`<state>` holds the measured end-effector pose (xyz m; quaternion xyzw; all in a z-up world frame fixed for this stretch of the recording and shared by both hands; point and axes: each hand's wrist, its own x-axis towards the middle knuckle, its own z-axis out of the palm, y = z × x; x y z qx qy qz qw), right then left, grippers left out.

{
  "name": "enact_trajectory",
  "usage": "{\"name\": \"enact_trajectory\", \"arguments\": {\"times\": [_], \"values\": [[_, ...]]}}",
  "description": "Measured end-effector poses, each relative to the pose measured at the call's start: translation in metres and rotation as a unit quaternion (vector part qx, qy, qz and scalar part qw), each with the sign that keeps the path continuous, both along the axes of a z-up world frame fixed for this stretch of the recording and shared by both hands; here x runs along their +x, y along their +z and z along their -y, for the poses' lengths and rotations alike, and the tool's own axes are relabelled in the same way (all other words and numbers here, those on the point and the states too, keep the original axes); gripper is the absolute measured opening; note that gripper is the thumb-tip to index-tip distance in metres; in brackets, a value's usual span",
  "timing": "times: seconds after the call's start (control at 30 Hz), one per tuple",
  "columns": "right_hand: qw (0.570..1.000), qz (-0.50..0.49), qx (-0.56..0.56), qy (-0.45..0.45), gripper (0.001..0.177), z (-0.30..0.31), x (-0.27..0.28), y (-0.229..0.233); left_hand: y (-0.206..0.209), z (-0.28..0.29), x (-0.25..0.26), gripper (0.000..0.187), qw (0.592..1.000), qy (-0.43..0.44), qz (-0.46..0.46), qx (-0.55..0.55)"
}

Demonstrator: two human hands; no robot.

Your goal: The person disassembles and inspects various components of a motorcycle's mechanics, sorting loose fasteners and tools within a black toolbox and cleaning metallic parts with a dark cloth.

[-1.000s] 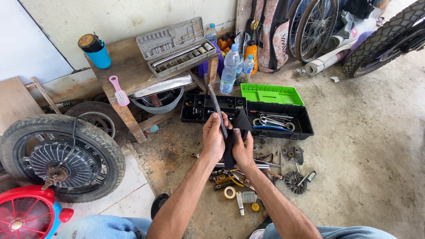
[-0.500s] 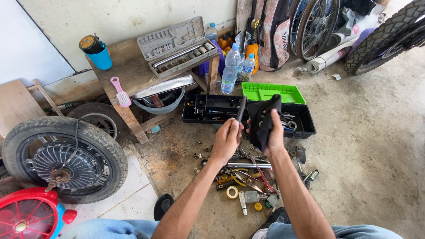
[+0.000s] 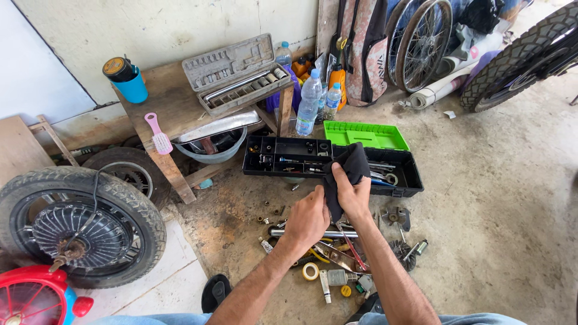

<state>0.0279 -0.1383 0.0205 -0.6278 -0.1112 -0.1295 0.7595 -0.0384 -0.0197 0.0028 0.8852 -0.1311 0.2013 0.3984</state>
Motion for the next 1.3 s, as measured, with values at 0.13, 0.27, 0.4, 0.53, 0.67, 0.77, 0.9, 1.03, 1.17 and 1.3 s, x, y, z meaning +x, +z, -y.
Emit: {"name": "enact_trajectory", "arguments": {"times": [0.13,0.27,0.4,0.53,0.67,0.77,0.9,1.03,1.17,1.3], "values": [[0.999,-0.01,0.009,0.037,0.012,0.019,0.005,-0.002,0.001,0.001,0.005,0.021,0.986,-0.075,-0.061,-0.134],[0.998,-0.046,0.012,0.037,0.01,0.038,0.01,-0.013,0.009,-0.004,0.007,0.038,0.854,-0.232,-0.278,-0.374],[0.998,-0.043,0.034,0.042,0.015,0.043,0.007,-0.014,0.023,-0.018,0.006,0.044,0.635,-0.344,-0.468,-0.509],[0.99,-0.111,0.075,0.049,0.018,0.037,0.0,-0.008,0.015,-0.014,0.005,0.047,0.639,-0.341,-0.461,-0.513],[0.997,-0.068,0.039,-0.001,0.017,0.03,0.006,-0.011,0.002,0.008,0.013,0.043,0.918,-0.183,-0.202,-0.287],[0.999,-0.02,-0.008,-0.026,0.016,0.03,0.007,-0.018,0.005,0.007,0.01,0.036,0.987,-0.078,-0.122,-0.066],[0.996,-0.005,-0.081,-0.047,0.022,0.035,0.005,-0.021,0.01,0.003,0.01,0.034,0.987,-0.019,-0.088,0.136],[0.97,0.063,-0.227,-0.057,0.029,0.039,0.009,-0.013,-0.008,-0.003,0.021,0.035,0.99,0.023,-0.012,0.136],[0.927,0.053,-0.359,-0.097,0.036,0.045,0.017,-0.02,-0.033,-0.026,0.042,0.038,0.99,0.048,-0.01,0.136],[0.928,-0.044,-0.355,-0.109,0.043,0.06,0.027,-0.065,-0.057,-0.049,0.046,0.038,0.982,0.097,-0.075,0.144]]}}
